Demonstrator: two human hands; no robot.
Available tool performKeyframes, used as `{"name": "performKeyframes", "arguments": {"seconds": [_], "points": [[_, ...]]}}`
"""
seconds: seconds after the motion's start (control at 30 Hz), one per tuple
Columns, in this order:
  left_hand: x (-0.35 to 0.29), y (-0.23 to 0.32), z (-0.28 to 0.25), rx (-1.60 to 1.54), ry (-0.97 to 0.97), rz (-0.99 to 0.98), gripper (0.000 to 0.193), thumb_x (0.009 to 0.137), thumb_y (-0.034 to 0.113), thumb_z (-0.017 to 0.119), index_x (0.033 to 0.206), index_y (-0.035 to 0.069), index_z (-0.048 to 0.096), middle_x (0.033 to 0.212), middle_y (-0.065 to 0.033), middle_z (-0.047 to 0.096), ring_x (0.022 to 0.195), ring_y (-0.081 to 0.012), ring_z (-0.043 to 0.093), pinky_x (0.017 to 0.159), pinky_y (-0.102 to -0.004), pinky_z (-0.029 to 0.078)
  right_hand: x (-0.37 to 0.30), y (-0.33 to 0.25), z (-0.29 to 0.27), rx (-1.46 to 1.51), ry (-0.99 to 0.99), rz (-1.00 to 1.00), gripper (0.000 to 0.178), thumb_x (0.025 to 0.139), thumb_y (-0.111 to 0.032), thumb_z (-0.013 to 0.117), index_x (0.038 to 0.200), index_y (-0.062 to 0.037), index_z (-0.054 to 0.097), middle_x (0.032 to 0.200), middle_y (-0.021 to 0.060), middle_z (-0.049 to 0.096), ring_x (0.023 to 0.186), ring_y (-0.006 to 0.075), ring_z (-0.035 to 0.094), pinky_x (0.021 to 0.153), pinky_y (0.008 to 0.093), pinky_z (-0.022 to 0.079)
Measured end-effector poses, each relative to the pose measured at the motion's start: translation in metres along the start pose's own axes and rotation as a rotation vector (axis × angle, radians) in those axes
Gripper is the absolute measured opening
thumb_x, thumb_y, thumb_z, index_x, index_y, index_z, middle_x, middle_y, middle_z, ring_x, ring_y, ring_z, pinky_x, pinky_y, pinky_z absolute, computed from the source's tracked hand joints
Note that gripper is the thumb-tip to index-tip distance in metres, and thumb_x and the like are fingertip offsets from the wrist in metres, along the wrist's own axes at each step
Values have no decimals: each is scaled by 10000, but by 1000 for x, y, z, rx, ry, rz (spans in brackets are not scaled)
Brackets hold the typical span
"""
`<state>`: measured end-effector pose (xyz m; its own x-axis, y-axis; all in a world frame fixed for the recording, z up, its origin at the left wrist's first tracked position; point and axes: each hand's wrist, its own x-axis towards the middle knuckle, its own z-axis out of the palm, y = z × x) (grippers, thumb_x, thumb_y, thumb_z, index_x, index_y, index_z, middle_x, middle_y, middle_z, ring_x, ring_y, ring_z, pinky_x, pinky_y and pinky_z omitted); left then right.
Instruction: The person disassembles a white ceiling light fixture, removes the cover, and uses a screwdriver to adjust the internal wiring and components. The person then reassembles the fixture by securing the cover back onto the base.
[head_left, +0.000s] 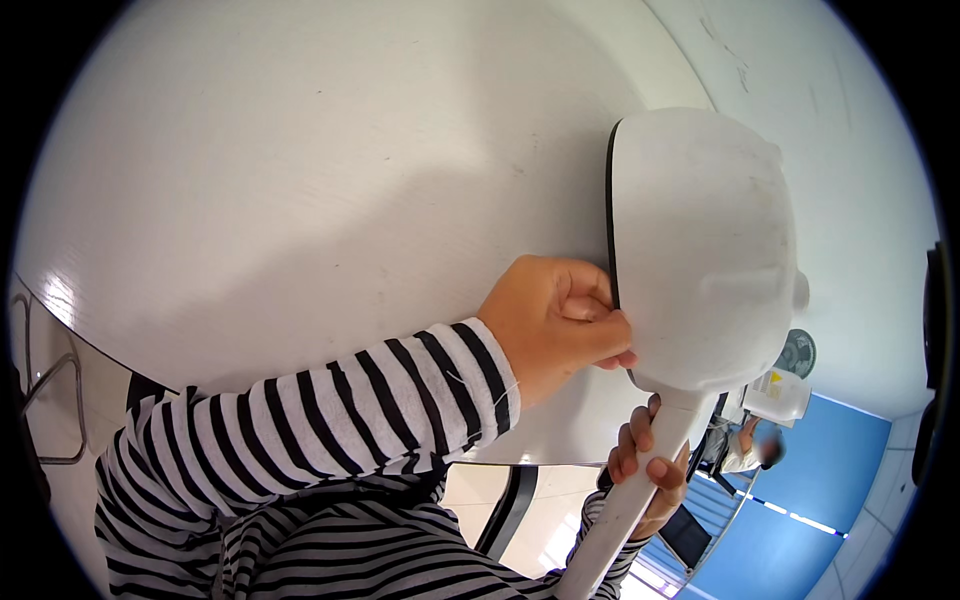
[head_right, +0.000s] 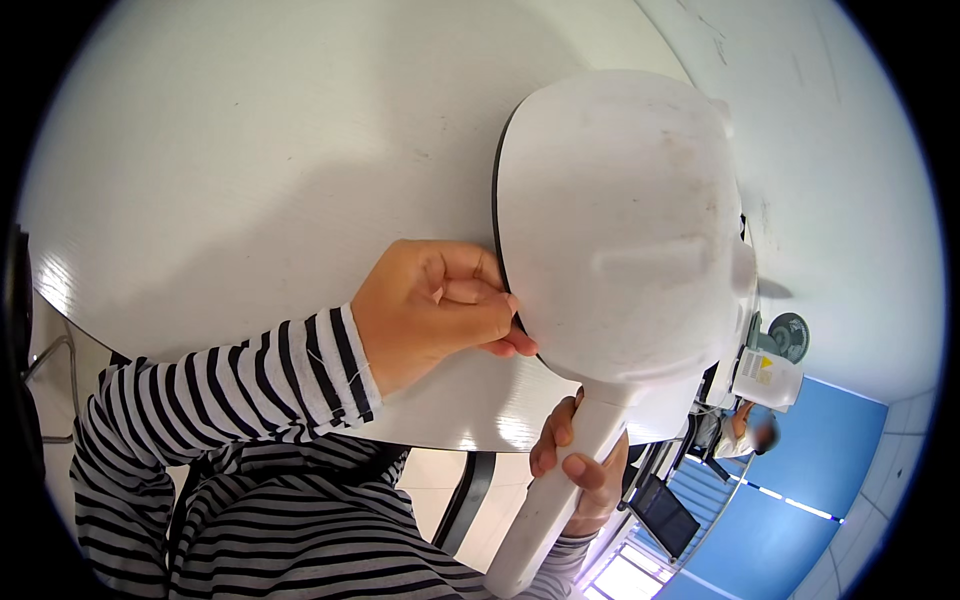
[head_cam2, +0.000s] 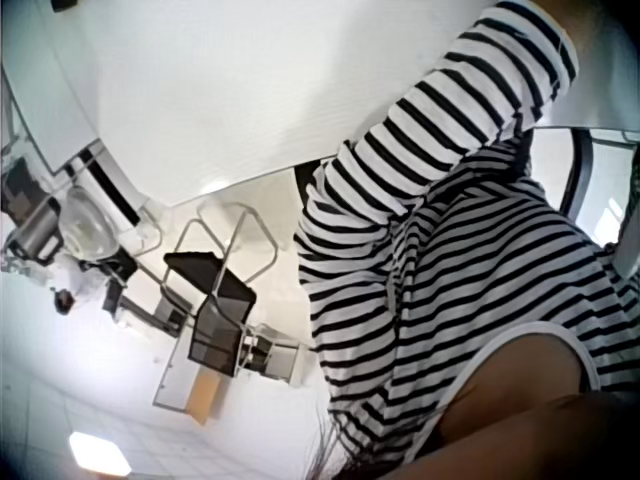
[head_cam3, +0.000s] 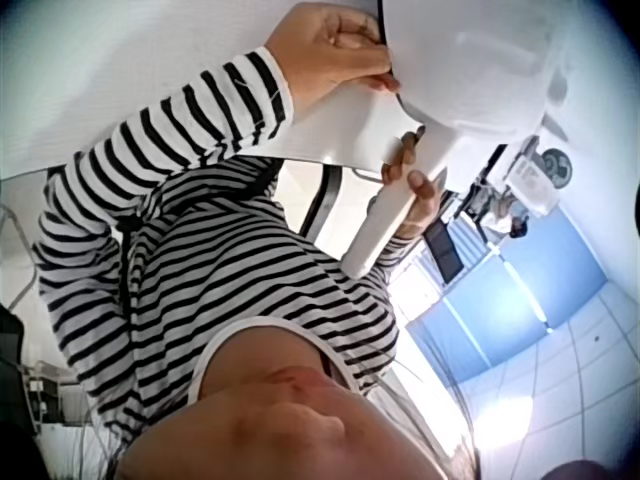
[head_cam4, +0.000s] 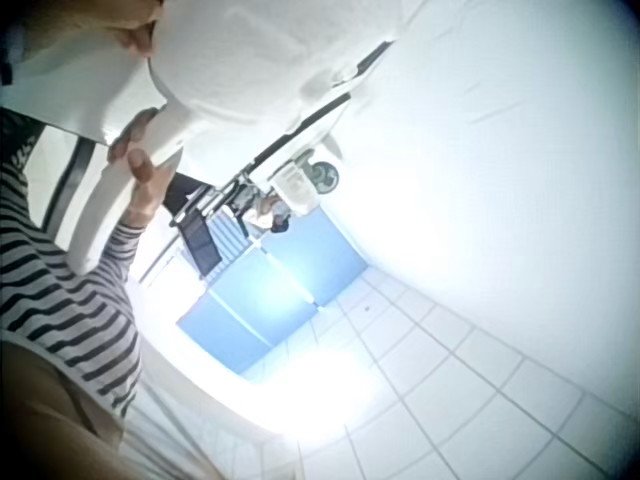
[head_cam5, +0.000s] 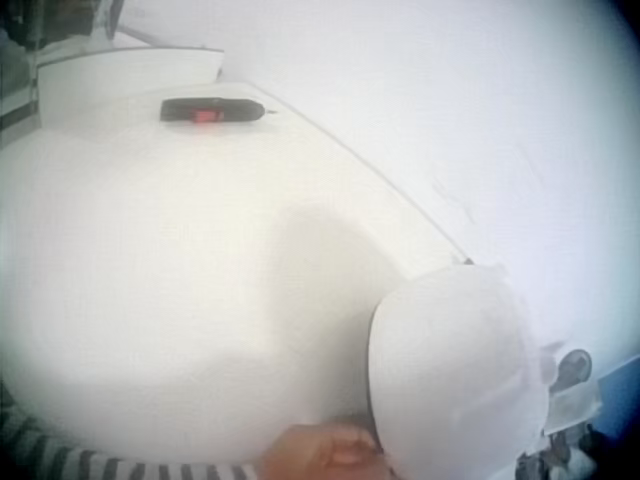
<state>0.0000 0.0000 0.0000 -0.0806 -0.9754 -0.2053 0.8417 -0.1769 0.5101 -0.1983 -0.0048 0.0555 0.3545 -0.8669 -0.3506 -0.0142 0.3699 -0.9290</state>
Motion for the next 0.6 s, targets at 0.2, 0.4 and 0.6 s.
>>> {"name": "performKeyframes", "arguments": {"seconds": [0.2,0.4,0.6], "points": [[5,2,2,54,56,0,132,691,43,595,718,-68,529,669,-130,597,630,-153,599,593,-242,495,2,0,6,50,97,-4,547,548,-111,667,994,36,385,713,100,456,512,163,510,429,261,465],[7,4,2,127,136,1,143,665,66,608,644,-45,519,612,-111,583,554,-134,574,538,-240,483,2,-3,10,45,93,-9,529,567,-89,665,986,54,374,714,111,455,501,168,509,414,273,462],[9,4,3,112,155,-10,140,663,67,608,623,-31,516,600,-106,581,532,-131,566,528,-238,479,2,-3,11,84,97,-6,526,579,-70,656,992,64,361,720,119,447,489,166,501,404,274,456]]}}
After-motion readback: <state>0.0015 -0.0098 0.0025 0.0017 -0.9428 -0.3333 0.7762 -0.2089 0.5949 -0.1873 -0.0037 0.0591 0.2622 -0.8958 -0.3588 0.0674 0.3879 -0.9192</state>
